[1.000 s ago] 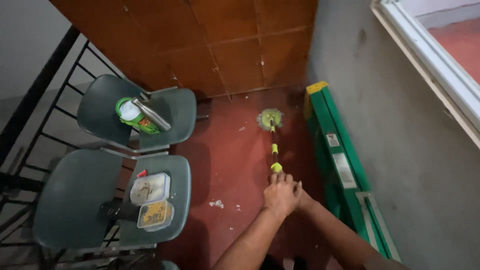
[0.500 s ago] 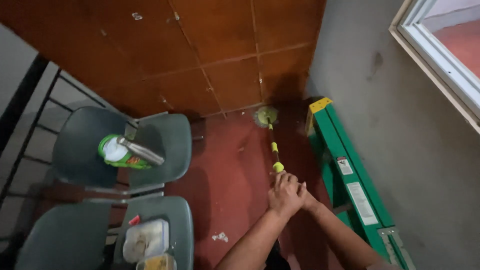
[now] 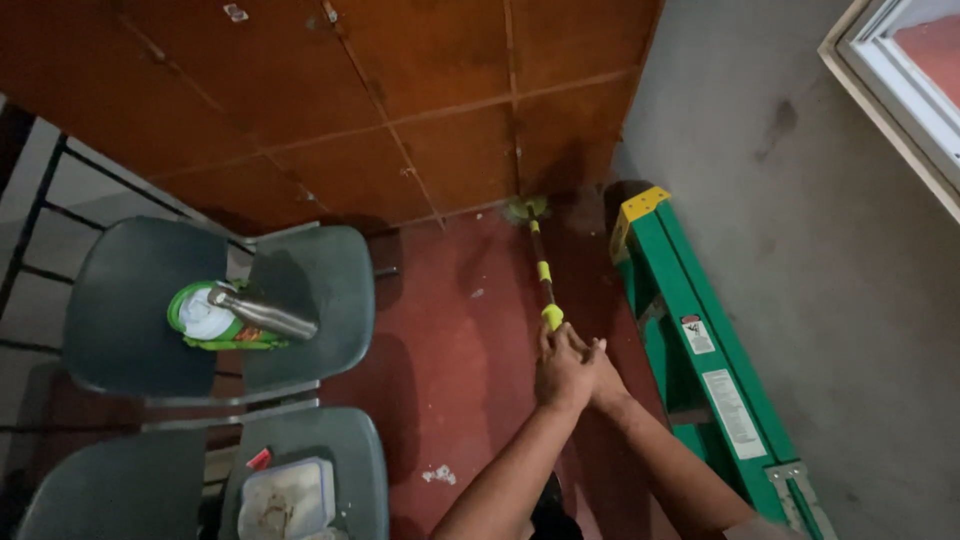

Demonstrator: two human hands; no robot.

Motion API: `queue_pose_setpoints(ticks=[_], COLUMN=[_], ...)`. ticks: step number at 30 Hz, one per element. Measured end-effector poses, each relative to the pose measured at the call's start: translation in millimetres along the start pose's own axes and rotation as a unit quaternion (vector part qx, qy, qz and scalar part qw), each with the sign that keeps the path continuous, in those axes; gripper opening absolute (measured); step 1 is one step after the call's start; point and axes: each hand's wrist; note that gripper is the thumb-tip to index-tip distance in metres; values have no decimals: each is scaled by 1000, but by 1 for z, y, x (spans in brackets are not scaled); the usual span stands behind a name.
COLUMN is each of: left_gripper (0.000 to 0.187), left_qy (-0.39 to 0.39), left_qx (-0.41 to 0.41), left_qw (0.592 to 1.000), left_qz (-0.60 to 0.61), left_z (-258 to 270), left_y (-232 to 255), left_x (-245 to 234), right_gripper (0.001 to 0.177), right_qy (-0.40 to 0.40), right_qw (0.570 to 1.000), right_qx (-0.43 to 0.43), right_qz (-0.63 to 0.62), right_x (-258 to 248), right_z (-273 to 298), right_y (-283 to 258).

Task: Mopping the floor in a gym environment.

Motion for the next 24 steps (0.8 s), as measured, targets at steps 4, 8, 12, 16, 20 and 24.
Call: queue_pose_setpoints(ticks=[4,8,12,16,20,24], left_gripper=[76,81,85,79,76,77], left_qy=[-3,15,40,95,116,110], left_qx=[11,26,58,123,150,149], left_qw=[1000,999,997,988,981,981], left_qz=[-20,-31,-26,2,43,62], left_z=[16,51,98,164,227,280], left_y=[6,-1,-6,-13,-21,-36], left_x=[15,30,61,82,111,146], right_gripper=[71,60,59,61,58,50], right_qy=[83,182,142,192,108,125], right_qw=[962,978,964,938,867,976], right_qx=[2,-105,-109,-158,-137,-181], right_qz=[-260,-14,-195,-239,-466,-4], right_x=[30,48,36,15,60,99], right_z=[7,34,96,170,224,272], right_y=[23,32,11,-18,1,13])
Point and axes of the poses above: each hand's wrist, its own z-axis away from the middle knuckle, its own x-axis out of the palm, y = z × x, and after that the axes turned 6 degrees about -z, right-handed
